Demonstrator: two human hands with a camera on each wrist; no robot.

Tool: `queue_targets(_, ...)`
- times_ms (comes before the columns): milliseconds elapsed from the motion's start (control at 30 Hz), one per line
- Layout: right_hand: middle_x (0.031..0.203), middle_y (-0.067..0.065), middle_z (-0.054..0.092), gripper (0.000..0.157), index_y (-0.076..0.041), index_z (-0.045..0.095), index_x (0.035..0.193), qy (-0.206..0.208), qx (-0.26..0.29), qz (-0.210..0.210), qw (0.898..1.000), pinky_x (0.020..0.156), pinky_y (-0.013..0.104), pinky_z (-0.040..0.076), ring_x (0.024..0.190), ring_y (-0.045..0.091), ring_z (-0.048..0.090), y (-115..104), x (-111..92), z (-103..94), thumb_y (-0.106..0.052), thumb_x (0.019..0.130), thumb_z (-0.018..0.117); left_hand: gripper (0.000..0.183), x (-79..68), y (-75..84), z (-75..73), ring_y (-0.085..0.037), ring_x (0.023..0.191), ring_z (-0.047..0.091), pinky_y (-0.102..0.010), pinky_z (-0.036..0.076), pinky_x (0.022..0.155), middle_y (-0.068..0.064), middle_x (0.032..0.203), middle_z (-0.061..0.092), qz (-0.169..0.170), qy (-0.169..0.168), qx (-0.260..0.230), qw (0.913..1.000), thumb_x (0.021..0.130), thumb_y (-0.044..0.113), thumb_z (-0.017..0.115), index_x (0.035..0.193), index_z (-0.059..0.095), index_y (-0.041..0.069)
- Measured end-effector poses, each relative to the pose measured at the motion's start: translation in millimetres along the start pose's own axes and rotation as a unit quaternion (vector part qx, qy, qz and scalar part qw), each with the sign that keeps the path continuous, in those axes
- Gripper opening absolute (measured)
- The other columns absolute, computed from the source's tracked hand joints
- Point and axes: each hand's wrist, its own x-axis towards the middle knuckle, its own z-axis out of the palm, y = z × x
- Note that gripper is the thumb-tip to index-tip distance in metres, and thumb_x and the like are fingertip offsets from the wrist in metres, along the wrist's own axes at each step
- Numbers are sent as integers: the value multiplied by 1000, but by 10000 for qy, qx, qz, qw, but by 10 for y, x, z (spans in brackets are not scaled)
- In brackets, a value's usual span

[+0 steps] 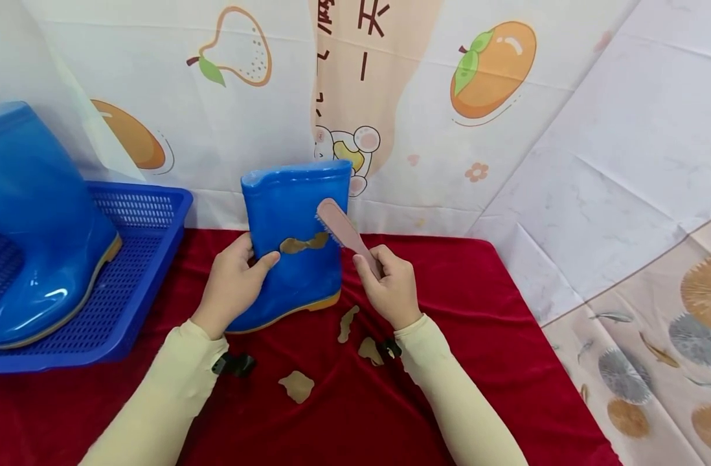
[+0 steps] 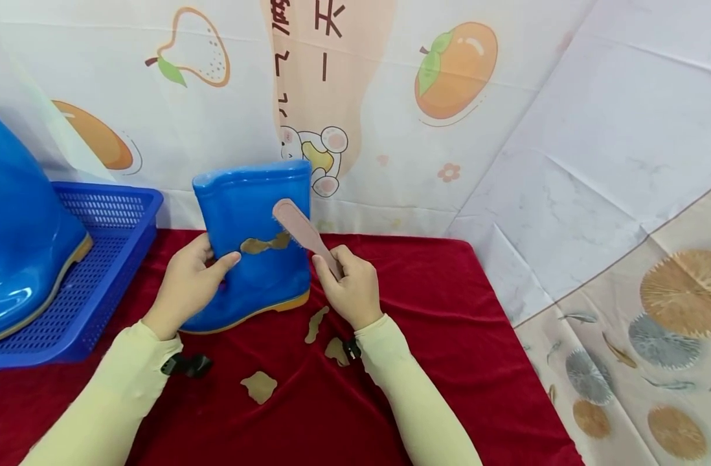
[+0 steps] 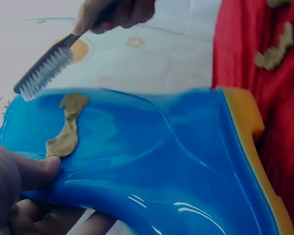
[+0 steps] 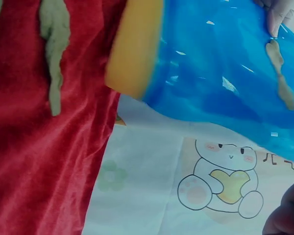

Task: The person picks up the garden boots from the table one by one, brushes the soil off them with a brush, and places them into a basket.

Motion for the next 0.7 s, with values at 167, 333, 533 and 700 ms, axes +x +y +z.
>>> queue_targets(167,55,-8,43,20,-14,57,78,48,239,20,9997,40,21,29,46,6,35,-56,12,-21,-27,92,63,51,-3,37,-24,-34,105,63,-56,48,88,-14,125,61,-77,-259,-345,9990,95,33,57,138,42,10)
queue_targets(333,59,-9,51,21,-15,59,80,-127,219,230,9994,39,22,32,46,6,38,-71,8,-28,-31,92,63,53,19,5,23,-34,107,62,-58,48,88,-13,129,58,-261,-777,-383,9959,94,33,57,138,39,11)
queue_targets(533,56,-9,47,26,-16,59,80,-511,-68,384,9979,39,23,33,46,7,38,-79,3,-12,-39,93,58,58,19,-15,47,-33,105,63,-58,48,87,-13,125,59,-465,-1046,-63,9934,91,40,60,136,38,10)
queue_targets(700,58,-9,50,27,-16,61,84,-586,-223,411,9972,39,23,36,46,6,40,-64,-2,-6,-41,93,57,65,35,6,54,-30,100,62,-55,51,85,-13,118,58,-543,-609,-18,9967,88,45,63,136,38,8)
